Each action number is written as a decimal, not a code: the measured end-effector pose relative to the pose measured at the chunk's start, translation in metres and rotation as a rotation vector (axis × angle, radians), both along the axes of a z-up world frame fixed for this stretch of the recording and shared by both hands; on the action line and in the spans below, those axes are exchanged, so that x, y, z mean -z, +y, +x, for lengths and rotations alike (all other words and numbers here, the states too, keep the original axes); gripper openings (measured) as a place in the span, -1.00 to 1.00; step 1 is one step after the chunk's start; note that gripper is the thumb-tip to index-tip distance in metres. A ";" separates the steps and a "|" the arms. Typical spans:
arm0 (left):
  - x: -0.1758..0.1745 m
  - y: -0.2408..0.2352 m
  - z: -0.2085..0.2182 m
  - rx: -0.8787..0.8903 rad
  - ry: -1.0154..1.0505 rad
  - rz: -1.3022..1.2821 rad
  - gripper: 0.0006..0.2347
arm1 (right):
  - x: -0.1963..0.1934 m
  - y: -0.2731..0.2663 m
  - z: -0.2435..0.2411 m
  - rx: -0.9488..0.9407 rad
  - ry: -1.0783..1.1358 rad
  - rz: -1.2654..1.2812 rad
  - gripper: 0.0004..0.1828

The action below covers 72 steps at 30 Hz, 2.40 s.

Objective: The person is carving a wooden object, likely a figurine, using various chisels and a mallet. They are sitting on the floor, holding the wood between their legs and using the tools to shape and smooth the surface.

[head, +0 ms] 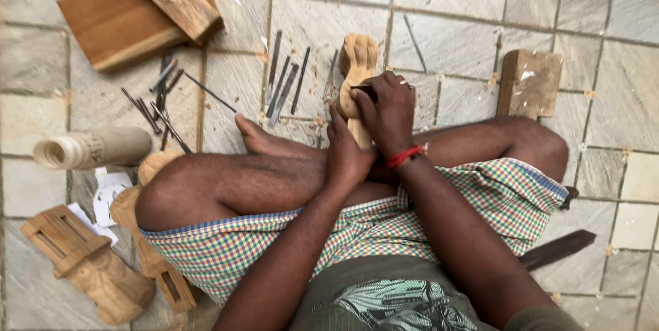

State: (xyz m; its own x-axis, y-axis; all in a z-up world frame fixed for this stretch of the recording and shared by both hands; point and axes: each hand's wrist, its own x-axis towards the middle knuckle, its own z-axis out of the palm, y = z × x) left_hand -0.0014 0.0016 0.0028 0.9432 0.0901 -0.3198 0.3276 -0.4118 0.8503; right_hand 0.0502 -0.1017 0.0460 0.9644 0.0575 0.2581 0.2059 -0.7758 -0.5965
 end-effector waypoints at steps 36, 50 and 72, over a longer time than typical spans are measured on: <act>-0.022 0.013 0.018 0.067 0.007 0.007 0.13 | -0.011 0.016 0.090 -0.137 0.146 0.033 -0.80; -0.011 0.010 0.003 0.034 -0.001 0.048 -0.04 | -0.010 0.018 0.018 -0.040 0.052 0.031 -0.78; 0.003 0.010 0.008 0.042 -0.057 0.037 -0.02 | -0.019 0.018 0.018 -0.071 -0.165 -0.062 -0.82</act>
State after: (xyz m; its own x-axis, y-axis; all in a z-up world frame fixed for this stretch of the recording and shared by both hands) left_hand 0.0069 0.0120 0.0001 0.9629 0.0603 -0.2629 0.2609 -0.4557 0.8511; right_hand 0.0685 -0.0840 0.0648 0.9022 0.1444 0.4064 0.3523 -0.7902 -0.5014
